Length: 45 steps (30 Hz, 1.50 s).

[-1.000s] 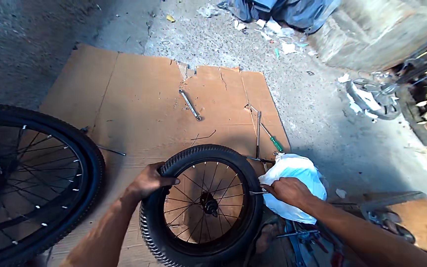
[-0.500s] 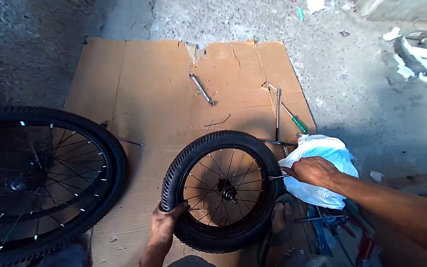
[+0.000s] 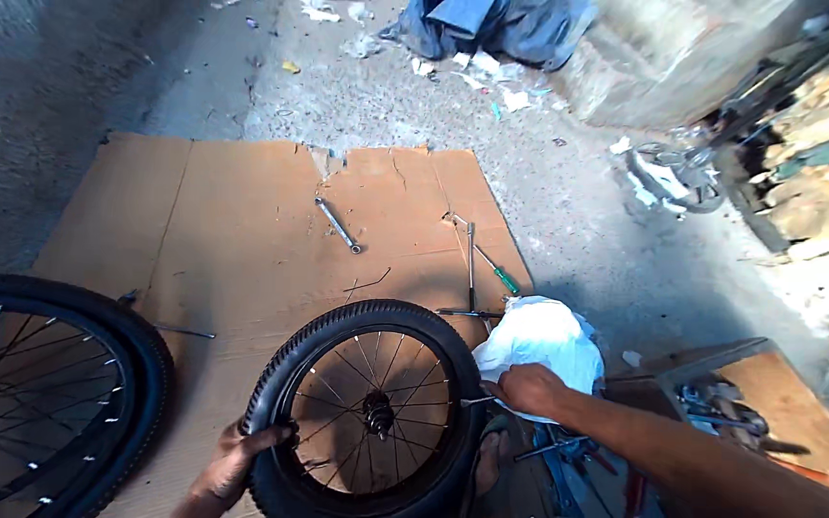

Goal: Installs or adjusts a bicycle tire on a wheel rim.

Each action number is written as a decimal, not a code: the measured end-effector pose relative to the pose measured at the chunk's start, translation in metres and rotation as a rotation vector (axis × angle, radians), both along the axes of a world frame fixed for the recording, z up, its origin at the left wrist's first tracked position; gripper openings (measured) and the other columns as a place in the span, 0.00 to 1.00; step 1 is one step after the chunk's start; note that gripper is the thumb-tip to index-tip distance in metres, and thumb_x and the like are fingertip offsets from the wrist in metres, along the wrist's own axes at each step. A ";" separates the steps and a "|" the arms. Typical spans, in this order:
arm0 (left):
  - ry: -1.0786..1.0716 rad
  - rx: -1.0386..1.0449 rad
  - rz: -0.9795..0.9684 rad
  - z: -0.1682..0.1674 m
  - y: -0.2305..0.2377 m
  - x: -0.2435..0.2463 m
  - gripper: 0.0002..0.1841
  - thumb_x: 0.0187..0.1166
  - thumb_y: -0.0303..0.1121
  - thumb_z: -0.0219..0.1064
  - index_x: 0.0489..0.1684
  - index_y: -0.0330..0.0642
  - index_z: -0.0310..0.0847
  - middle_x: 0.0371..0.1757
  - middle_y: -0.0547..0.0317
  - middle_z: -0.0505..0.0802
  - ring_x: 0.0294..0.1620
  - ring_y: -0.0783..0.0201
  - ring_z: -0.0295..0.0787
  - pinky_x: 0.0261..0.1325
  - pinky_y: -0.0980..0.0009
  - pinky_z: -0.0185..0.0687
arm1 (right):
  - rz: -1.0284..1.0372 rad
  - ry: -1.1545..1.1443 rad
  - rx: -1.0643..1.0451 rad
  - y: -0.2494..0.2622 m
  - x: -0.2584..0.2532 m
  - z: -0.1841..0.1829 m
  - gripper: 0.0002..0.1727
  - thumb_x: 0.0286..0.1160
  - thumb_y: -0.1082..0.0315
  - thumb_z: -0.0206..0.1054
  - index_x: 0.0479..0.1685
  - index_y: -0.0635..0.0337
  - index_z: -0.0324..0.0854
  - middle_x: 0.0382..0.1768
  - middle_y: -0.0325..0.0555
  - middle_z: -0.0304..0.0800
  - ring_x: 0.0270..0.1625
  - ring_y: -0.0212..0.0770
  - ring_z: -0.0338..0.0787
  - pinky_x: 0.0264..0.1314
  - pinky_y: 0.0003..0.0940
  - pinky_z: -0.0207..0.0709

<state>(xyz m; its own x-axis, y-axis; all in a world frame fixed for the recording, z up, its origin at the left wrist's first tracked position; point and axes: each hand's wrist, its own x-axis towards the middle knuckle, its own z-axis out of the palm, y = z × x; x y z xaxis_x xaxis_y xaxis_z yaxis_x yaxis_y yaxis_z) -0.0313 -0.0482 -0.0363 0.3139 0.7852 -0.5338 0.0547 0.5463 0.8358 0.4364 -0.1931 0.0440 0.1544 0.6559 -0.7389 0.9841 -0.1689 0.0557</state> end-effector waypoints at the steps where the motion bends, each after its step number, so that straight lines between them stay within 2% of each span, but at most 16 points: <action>1: 0.046 0.002 -0.048 0.009 0.012 0.005 0.36 0.45 0.36 0.82 0.58 0.31 0.77 0.40 0.41 0.95 0.38 0.46 0.96 0.43 0.48 0.94 | -0.023 0.007 -0.037 -0.010 -0.005 -0.007 0.47 0.90 0.33 0.30 0.44 0.68 0.84 0.48 0.68 0.90 0.57 0.69 0.91 0.55 0.70 0.80; 6: 0.110 0.010 -0.145 0.024 0.031 0.014 0.34 0.43 0.37 0.83 0.55 0.33 0.81 0.40 0.42 0.95 0.39 0.47 0.96 0.44 0.50 0.95 | -0.012 0.034 -0.136 -0.020 -0.006 -0.023 0.49 0.88 0.31 0.25 0.43 0.67 0.82 0.46 0.67 0.90 0.56 0.68 0.91 0.51 0.70 0.81; 10: 0.106 0.020 -0.148 0.029 0.031 0.014 0.33 0.44 0.36 0.84 0.54 0.34 0.82 0.41 0.42 0.95 0.40 0.47 0.96 0.46 0.50 0.95 | -0.051 0.073 -0.184 -0.019 -0.004 -0.035 0.49 0.88 0.31 0.26 0.42 0.66 0.83 0.46 0.66 0.90 0.57 0.68 0.91 0.54 0.70 0.80; 14: 0.081 0.012 -0.165 0.031 0.032 0.020 0.32 0.44 0.37 0.84 0.53 0.36 0.83 0.41 0.43 0.95 0.39 0.48 0.96 0.46 0.52 0.95 | -0.076 0.156 -0.150 -0.032 0.011 -0.050 0.48 0.88 0.30 0.27 0.36 0.63 0.82 0.36 0.62 0.89 0.49 0.64 0.91 0.49 0.67 0.80; 17: 0.061 0.009 -0.164 0.034 0.034 0.020 0.31 0.45 0.37 0.84 0.52 0.36 0.84 0.40 0.43 0.95 0.39 0.48 0.96 0.46 0.53 0.95 | 0.096 0.138 -0.069 -0.020 0.017 -0.048 0.45 0.90 0.34 0.28 0.37 0.62 0.83 0.34 0.61 0.89 0.46 0.64 0.92 0.49 0.67 0.80; 20: 0.087 -0.002 -0.156 0.034 0.031 0.019 0.29 0.46 0.35 0.82 0.51 0.36 0.84 0.39 0.42 0.95 0.38 0.48 0.96 0.44 0.54 0.95 | 0.272 0.078 -0.030 0.003 0.018 -0.027 0.37 0.92 0.41 0.37 0.38 0.62 0.84 0.32 0.59 0.90 0.45 0.63 0.92 0.50 0.63 0.80; 22: 0.099 -0.003 -0.169 0.035 0.031 0.021 0.29 0.47 0.35 0.83 0.52 0.36 0.84 0.40 0.42 0.95 0.38 0.48 0.96 0.45 0.53 0.95 | 0.085 0.086 -0.074 -0.022 0.034 -0.022 0.39 0.93 0.42 0.36 0.33 0.64 0.84 0.35 0.61 0.89 0.48 0.63 0.92 0.52 0.64 0.80; 24: 0.094 0.000 -0.167 0.038 0.037 0.020 0.29 0.47 0.36 0.83 0.53 0.36 0.84 0.41 0.42 0.95 0.40 0.48 0.96 0.47 0.53 0.95 | -0.043 0.076 -0.060 -0.053 0.068 -0.015 0.43 0.92 0.39 0.35 0.37 0.68 0.85 0.40 0.67 0.91 0.52 0.69 0.92 0.53 0.71 0.81; 26: 0.088 -0.013 -0.168 0.038 0.037 0.020 0.28 0.48 0.34 0.82 0.53 0.36 0.83 0.41 0.42 0.95 0.40 0.48 0.96 0.48 0.53 0.95 | -0.111 0.089 0.135 -0.069 0.086 0.005 0.39 0.91 0.37 0.41 0.42 0.64 0.87 0.33 0.64 0.91 0.43 0.69 0.93 0.43 0.73 0.80; 28: 0.116 -0.018 -0.175 0.040 0.033 0.022 0.27 0.48 0.33 0.81 0.52 0.36 0.84 0.40 0.41 0.95 0.39 0.48 0.96 0.46 0.53 0.94 | -0.010 0.105 0.405 -0.069 0.061 0.024 0.26 0.86 0.41 0.47 0.44 0.53 0.80 0.17 0.44 0.80 0.22 0.51 0.87 0.21 0.56 0.78; 29: 0.130 -0.013 -0.174 0.040 0.033 0.022 0.27 0.48 0.33 0.81 0.52 0.36 0.84 0.39 0.41 0.95 0.39 0.47 0.96 0.46 0.53 0.94 | 0.047 0.143 0.472 -0.059 0.036 0.032 0.21 0.84 0.45 0.52 0.51 0.51 0.79 0.18 0.40 0.80 0.20 0.47 0.85 0.19 0.51 0.78; 31: 0.138 -0.009 -0.172 0.040 0.033 0.022 0.29 0.48 0.33 0.82 0.54 0.34 0.82 0.40 0.39 0.95 0.40 0.46 0.96 0.46 0.52 0.95 | 0.122 0.312 0.414 -0.036 -0.026 0.050 0.20 0.85 0.52 0.61 0.65 0.54 0.76 0.31 0.45 0.89 0.27 0.51 0.91 0.27 0.54 0.85; 34: 0.116 -0.013 -0.165 0.039 0.033 0.022 0.29 0.50 0.32 0.82 0.55 0.32 0.81 0.41 0.38 0.95 0.40 0.45 0.96 0.48 0.51 0.95 | 0.164 0.698 0.345 -0.010 -0.109 0.051 0.18 0.89 0.54 0.60 0.64 0.56 0.79 0.50 0.54 0.88 0.46 0.54 0.92 0.46 0.55 0.88; 37: 0.117 -0.028 -0.169 0.040 0.033 0.023 0.29 0.50 0.31 0.81 0.55 0.32 0.81 0.41 0.38 0.95 0.40 0.46 0.96 0.48 0.51 0.95 | -0.035 0.862 0.160 0.001 -0.168 0.034 0.24 0.94 0.48 0.49 0.71 0.51 0.81 0.52 0.53 0.92 0.56 0.55 0.92 0.59 0.60 0.83; 41: 0.112 -0.023 -0.164 0.037 0.032 0.021 0.29 0.50 0.31 0.81 0.54 0.31 0.81 0.41 0.37 0.95 0.40 0.44 0.96 0.47 0.50 0.95 | -0.342 1.004 0.014 0.004 -0.204 -0.008 0.24 0.96 0.49 0.44 0.63 0.54 0.80 0.42 0.50 0.86 0.45 0.49 0.88 0.51 0.51 0.81; 45: 0.120 -0.005 -0.182 0.035 0.032 0.018 0.27 0.52 0.31 0.80 0.54 0.33 0.82 0.42 0.39 0.95 0.40 0.46 0.96 0.46 0.51 0.94 | -0.291 1.025 0.014 0.012 -0.209 -0.031 0.23 0.95 0.50 0.46 0.65 0.51 0.82 0.43 0.50 0.88 0.45 0.49 0.88 0.52 0.52 0.80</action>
<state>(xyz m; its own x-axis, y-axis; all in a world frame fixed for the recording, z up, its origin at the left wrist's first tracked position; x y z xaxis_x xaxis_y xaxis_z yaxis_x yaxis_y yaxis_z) -0.0135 -0.0164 -0.0017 0.3841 0.7189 -0.5794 0.2516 0.5223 0.8148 0.2271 -0.1815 0.0130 -0.3847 0.7034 -0.5977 0.4816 -0.3995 -0.7801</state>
